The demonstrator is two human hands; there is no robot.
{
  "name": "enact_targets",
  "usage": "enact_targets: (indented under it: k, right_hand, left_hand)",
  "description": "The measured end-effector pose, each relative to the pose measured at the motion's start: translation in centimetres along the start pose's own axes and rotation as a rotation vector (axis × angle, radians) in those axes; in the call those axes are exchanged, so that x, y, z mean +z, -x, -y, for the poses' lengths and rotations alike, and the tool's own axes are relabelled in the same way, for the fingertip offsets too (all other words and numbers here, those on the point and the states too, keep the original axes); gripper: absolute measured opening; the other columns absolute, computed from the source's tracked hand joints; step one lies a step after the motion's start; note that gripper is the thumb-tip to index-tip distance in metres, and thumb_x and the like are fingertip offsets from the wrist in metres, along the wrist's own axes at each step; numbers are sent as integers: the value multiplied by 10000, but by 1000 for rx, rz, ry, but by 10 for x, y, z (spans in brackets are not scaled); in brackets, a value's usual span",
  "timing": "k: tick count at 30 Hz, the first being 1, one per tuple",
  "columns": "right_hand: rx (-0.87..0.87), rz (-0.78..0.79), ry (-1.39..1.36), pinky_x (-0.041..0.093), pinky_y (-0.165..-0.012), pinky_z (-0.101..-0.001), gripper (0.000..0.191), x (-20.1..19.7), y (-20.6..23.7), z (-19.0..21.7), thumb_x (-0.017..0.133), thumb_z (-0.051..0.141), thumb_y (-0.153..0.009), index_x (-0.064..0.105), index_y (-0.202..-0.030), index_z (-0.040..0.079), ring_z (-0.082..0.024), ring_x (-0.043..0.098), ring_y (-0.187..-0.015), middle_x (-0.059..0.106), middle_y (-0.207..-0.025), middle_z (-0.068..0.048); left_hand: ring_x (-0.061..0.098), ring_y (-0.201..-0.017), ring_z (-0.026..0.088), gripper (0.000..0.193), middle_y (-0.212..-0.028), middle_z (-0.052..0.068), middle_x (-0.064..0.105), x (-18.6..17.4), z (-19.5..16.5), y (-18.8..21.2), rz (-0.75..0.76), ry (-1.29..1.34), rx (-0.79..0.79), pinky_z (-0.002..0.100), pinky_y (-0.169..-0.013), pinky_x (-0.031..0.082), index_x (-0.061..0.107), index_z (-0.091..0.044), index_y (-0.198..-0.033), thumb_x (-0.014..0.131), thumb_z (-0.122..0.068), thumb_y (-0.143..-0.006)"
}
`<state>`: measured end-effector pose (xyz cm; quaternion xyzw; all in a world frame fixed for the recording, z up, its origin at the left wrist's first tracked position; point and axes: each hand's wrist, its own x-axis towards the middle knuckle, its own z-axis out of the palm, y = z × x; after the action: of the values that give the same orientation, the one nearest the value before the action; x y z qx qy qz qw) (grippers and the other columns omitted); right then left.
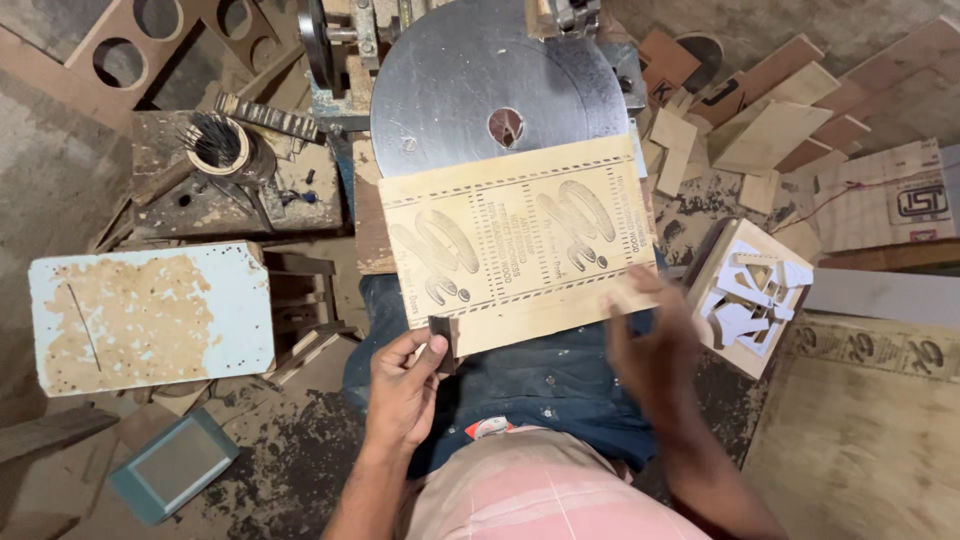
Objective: The person sits on the floor and uses a band saw to cut a rectangular wooden board along pre-drawn lines. They adjust the board's position multiple times to follow the pattern and remove cut pieces as they progress.
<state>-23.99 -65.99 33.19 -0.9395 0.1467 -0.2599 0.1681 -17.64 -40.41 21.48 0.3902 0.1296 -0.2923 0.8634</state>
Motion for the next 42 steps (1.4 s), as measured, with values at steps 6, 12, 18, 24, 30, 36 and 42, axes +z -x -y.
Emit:
enact_targets:
  k: [6,12,18,24,30,36,42]
  right_hand:
    - [-213,410,-467,535,-776,-416,282,44,15,72,796,226,-865,733,-1070,43,-333,696,-860,738,-928,-137]
    - [192,726,-844,528,-718,-347,181,70,-20,66,641,164,-1078,653,-988,8,-305,637,-766,689,-826,-151]
    - [-523,327,-293,504,-748,-410,116,83,-92,64,680,102,-970,686,-1067,38,-328,653,-837,670,-905,-131]
    - [-749,341,-222,514,-807,-454,228,94,-86,69,692,-10,-854,694,-1081,16,-334,641,-908,667,-956,-127]
    - [-647,443,-291,522,-792,-440,185,93,-79,54,706,-36,-849,723,-1024,26,-327,638,-887,685,-919,-118]
    - [-713,706,-399,542,-795,-421,237,83,-89,45,679,-43,-766,757,-952,79,-312,659,-861,720,-864,-75]
    - [-487,429,-357,551,-829,-407,113,88,-94,42,735,44,-906,751,-1014,72,-286,684,-910,732,-953,-93]
  left_hand:
    - [650,-780,123,197,-942,80,730,8,9,13,4,39,11,282,-698,535,723,65,-1125,680,-78,-997]
    - [700,-959,125,375,-1136,88,715,26,-2,23,-19,36,33,296,-838,596,600,3,-1331,630,-109,-975]
    - [696,-908,105,669,-1118,93,722,39,-8,16,-19,-41,204,264,-746,586,266,-239,-1529,613,-144,-966]
    - [683,-801,88,442,-1083,91,743,29,7,3,-92,66,151,227,-577,527,507,2,-1441,596,-127,-1028]
    - [676,-765,101,431,-1054,107,748,33,26,9,-140,97,176,226,-546,516,516,1,-1427,603,-101,-1017]
    - [729,-826,130,419,-1081,118,751,37,22,14,-184,59,175,259,-616,594,521,3,-1409,585,-103,-1008]
    - [740,-855,142,422,-1091,125,749,33,19,20,-154,18,183,281,-650,621,498,-14,-1419,571,-109,-1014]
